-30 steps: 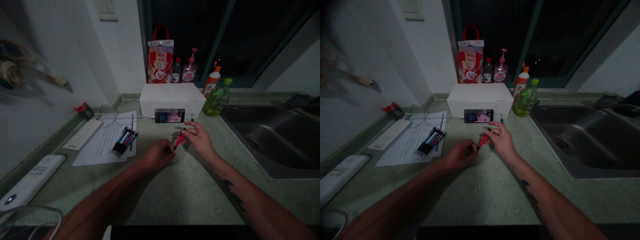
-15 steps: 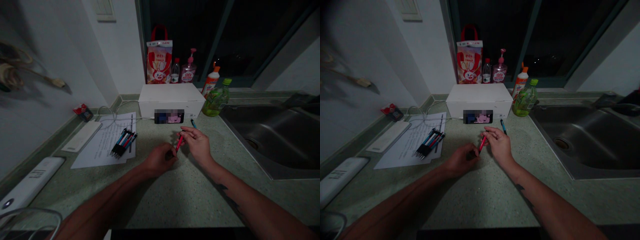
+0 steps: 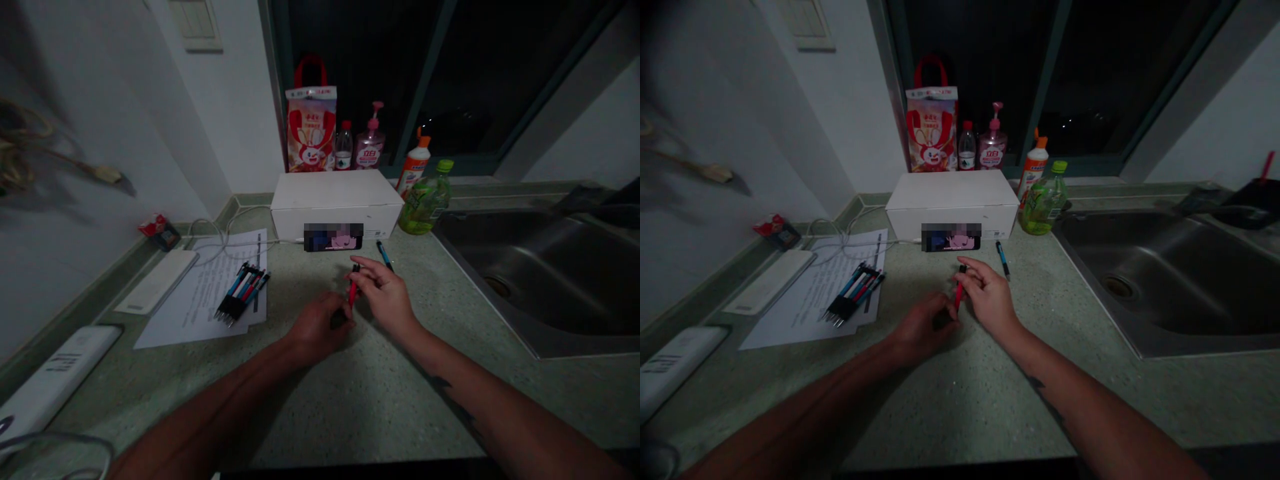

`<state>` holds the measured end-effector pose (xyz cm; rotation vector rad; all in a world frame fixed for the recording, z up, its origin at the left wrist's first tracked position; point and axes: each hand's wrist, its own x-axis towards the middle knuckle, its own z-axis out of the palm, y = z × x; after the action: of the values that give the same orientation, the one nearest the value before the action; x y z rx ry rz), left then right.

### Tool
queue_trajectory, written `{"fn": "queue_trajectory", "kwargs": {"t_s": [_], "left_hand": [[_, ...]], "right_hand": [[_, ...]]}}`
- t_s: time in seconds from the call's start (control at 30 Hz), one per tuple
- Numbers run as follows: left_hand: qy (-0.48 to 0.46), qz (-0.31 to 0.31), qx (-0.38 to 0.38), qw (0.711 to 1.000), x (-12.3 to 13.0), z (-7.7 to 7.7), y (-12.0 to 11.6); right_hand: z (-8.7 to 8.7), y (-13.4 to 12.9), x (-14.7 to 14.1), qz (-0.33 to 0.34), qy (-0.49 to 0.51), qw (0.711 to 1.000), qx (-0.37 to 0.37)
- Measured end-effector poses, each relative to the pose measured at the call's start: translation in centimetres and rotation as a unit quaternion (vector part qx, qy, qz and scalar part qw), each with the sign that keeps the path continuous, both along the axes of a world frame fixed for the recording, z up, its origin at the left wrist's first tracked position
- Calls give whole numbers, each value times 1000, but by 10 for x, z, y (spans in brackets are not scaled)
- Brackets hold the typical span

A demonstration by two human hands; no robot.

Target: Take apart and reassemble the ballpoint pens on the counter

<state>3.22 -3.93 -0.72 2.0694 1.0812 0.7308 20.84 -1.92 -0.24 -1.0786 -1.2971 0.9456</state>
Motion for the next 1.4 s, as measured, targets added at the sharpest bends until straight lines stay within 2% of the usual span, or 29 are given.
{"fn": "queue_trajectory", "kwargs": {"t_s": [0.17, 0.33, 0.47, 0.63, 0.77, 1.0, 1.1, 1.2, 1.27, 1.4], "left_hand": [[-23, -7, 85, 996, -1, -4, 3], [-30, -23, 159, 987, -1, -7, 5], [-40, -30, 207, 977, 1, -10, 5], [-25, -27, 222, 974, 2, -8, 4], [-9, -27, 213, 977, 3, -4, 3], [-10, -36, 209, 977, 3, 0, 3], [-6, -29, 191, 981, 2, 2, 3], [20, -6, 184, 983, -1, 1, 4], [30, 11, 193, 981, -3, 0, 4], [56, 51, 213, 974, -8, 1, 5]], "right_hand": [[-5, -3, -2, 50, 20, 999, -11], [-5, -3, -1, 45, 51, 997, -44], [-7, -3, -1, 41, 46, 997, -40], [-5, -6, 0, 21, 22, 999, -33], [-3, -7, 2, 34, 21, 998, -50], [-7, -10, 1, 23, -23, 998, -46], [-5, -2, 14, -22, -79, 996, -24], [-2, 15, 44, -147, -169, 975, -3], [-1, 29, 68, -214, -261, 941, -8], [-9, 49, 105, -245, -422, 873, -22]]}}
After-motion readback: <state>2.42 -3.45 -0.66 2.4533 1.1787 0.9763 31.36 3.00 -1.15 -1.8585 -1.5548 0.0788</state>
